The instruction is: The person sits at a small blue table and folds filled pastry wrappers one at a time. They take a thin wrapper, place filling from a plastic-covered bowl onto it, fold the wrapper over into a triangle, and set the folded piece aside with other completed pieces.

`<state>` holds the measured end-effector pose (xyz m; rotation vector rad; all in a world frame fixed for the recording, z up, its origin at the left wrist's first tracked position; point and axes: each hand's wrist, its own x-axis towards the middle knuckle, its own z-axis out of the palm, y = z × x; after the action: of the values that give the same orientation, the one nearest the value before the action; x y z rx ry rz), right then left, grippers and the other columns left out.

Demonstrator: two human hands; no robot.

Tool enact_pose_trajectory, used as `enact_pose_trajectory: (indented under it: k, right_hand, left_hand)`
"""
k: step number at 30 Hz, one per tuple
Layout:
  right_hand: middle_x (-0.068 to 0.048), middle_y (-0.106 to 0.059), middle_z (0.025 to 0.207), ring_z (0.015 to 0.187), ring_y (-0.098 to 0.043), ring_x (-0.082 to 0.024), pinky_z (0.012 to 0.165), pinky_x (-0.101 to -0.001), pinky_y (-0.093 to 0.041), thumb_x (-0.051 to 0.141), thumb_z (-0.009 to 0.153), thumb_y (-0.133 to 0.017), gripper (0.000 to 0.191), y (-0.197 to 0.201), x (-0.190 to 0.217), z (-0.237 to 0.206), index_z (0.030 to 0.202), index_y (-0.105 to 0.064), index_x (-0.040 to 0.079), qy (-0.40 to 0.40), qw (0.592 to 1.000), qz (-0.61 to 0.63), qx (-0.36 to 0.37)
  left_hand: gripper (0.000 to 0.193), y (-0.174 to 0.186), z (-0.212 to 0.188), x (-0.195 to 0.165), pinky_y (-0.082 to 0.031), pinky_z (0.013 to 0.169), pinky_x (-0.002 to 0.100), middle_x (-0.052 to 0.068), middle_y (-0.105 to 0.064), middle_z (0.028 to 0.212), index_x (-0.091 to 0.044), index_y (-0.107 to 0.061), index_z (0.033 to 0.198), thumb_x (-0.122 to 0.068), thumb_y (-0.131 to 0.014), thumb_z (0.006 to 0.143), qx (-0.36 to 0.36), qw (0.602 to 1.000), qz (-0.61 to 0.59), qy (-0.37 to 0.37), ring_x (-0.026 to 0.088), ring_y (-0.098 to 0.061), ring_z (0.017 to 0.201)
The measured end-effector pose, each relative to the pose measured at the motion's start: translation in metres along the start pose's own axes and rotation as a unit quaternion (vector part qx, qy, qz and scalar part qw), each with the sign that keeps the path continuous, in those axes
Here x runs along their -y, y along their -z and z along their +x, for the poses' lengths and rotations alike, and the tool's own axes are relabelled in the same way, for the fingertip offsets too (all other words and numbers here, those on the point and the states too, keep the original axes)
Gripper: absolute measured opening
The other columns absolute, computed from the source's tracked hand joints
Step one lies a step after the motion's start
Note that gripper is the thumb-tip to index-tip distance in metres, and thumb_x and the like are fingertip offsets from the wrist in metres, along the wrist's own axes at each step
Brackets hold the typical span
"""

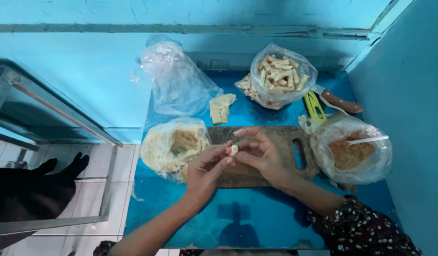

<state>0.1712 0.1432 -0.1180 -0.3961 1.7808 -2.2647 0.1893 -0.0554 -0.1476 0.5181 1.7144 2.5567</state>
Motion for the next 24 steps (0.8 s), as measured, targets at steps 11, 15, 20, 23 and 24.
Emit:
enact_pose_trajectory:
  k: [11,15,20,23,24]
  right_hand:
    - [-0.014,-0.072,0.127,0.117,-0.067,-0.019,0.099,-0.0334,-0.053,0.004,0.096,-0.069,0.049,0.002,0.029,0.001,0.14,-0.048,0.006,0.082,0.98,-0.176,0.04]
    - [-0.013,-0.076,0.117,0.108,-0.073,-0.014,0.096,-0.0309,-0.058,0.011,0.096,-0.064,0.049,0.01,0.036,0.01,0.142,-0.047,0.01,-0.053,0.998,-0.012,0.032]
    - [-0.015,-0.078,0.108,0.096,-0.072,-0.013,0.079,-0.0261,-0.053,0.006,0.095,-0.069,0.047,0.013,0.037,0.012,0.139,-0.053,0.007,-0.092,0.994,-0.012,0.054]
    - [-0.014,-0.079,0.105,0.093,-0.073,-0.013,0.074,-0.0259,-0.052,0.003,0.09,-0.072,0.046,0.013,0.039,0.012,0.132,-0.056,0.007,-0.123,0.991,-0.01,0.054]
    - [-0.013,-0.079,0.104,0.092,-0.074,-0.013,0.073,-0.0259,-0.053,0.002,0.087,-0.073,0.045,0.013,0.04,0.012,0.129,-0.057,0.007,-0.135,0.989,-0.009,0.053]
  left_hand:
    - [0.055,0.011,0.004,-0.02,-0.055,0.092,0.026,0.006,-0.075,0.107,-0.002,-0.06,0.143,0.006,-0.073,0.09,-0.014,0.997,-0.001,0.076,0.01,-0.069,0.1]
    - [0.039,0.01,0.002,-0.025,-0.057,0.09,0.026,0.006,-0.076,0.109,0.0,-0.066,0.128,0.007,-0.073,0.089,-0.011,0.999,0.018,0.047,0.01,-0.071,0.101]
    - [0.017,0.012,-0.001,-0.029,-0.058,0.084,0.025,0.005,-0.077,0.101,0.001,-0.074,0.105,0.002,-0.078,0.089,0.021,0.988,0.15,0.03,0.009,-0.071,0.095]
    - [0.015,0.013,0.0,-0.028,-0.058,0.08,0.024,0.003,-0.078,0.097,0.0,-0.075,0.104,-0.001,-0.078,0.089,0.028,0.988,0.144,0.051,0.008,-0.072,0.092]
    - [0.015,0.013,0.0,-0.027,-0.058,0.08,0.024,0.002,-0.078,0.097,0.0,-0.075,0.104,-0.001,-0.077,0.09,0.03,0.99,0.124,0.062,0.007,-0.072,0.092]
